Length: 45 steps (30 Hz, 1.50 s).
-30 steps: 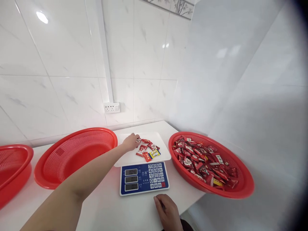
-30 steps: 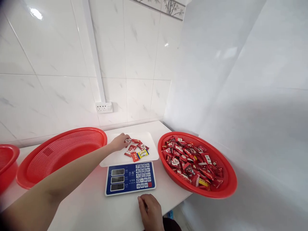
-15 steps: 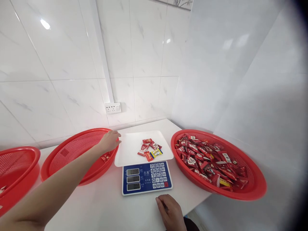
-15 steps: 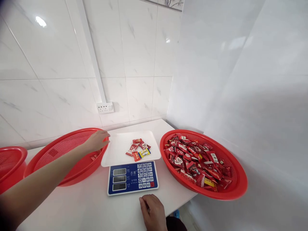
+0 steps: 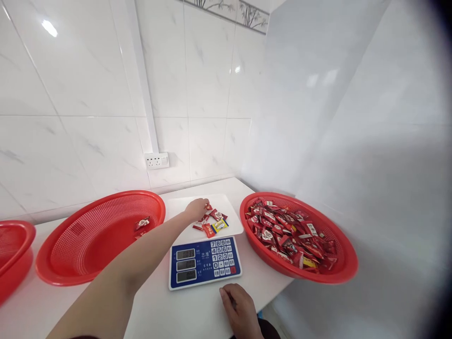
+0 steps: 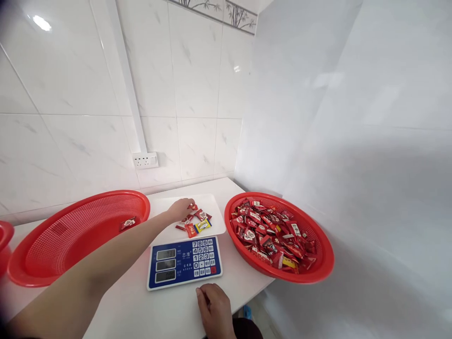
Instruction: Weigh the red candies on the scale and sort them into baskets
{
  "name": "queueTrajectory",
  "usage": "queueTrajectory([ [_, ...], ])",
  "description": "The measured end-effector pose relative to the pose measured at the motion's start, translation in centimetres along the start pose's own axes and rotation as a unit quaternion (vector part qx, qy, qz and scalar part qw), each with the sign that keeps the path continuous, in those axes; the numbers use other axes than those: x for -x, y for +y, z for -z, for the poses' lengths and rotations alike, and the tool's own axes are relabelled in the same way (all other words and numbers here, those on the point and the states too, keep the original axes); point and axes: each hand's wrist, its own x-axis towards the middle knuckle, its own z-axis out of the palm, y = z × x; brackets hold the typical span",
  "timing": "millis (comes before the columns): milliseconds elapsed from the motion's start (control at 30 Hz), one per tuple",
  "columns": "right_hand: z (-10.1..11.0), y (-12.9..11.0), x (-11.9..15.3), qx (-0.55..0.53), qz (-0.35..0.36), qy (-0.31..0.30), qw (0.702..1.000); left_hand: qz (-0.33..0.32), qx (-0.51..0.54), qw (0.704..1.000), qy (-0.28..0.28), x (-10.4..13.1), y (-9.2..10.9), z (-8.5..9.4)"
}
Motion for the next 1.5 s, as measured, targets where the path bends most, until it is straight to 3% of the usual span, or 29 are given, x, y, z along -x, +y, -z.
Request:
queueTrajectory([
  [133, 0.0, 0.0, -0.1, -0.003, 0.008, 0.008, 1.000, 0.021, -0.001, 0.999, 0.046, 2.4, -2.5, 2.3],
  [300, 0.2, 0.0, -0.1, -0.015, 0.015, 0.006, 1.000, 0.082, -0.025, 0.993, 0.082, 7.5, -7.7, 5.9],
  [400, 0.2, 0.0, -0.1, -0.017, 0.016, 0.000, 1.000, 0.116, -0.041, 0.989, 0.085, 10.0, -9.6, 6.8],
  [467, 0.1, 0.0, -0.1, -0.017, 0.018, -0.003, 1.000, 0.114, -0.042, 0.989, 0.079, 10.7, -9.5, 6.6],
  [567, 0.0, 0.0, 0.0, -0.012, 0.018, -0.006, 1.000, 0.071, -0.020, 0.996, 0.049, 10.3, -7.2, 5.2],
  [767, 0.0, -0.2, 0.0, 0.004, 0.008, -0.005, 1.000, -0.018, 0.018, 0.999, -0.042, 5.9, -0.4, 1.9],
  [900, 0.3, -0.5, -0.2, 0.006, 0.009, 0.005, 1.000, -0.009, 0.006, 0.996, -0.090, 3.2, 1.4, 1.1],
  [1033, 0.4, -0.6, -0.2, 0.005, 0.010, 0.004, 1.000, 0.029, -0.003, 0.995, -0.100, 2.5, 0.8, 1.6],
  [1167, 0.2, -0.3, -0.1, 0.000, 0.018, -0.002, 1.000, 0.071, 0.015, 0.996, -0.057, 3.8, -1.0, 2.6],
  [1500, 0.2, 0.1, 0.0, -0.019, 0.021, -0.015, 0.999, 0.160, 0.019, 0.982, 0.099, 13.5, -8.3, 7.2],
])
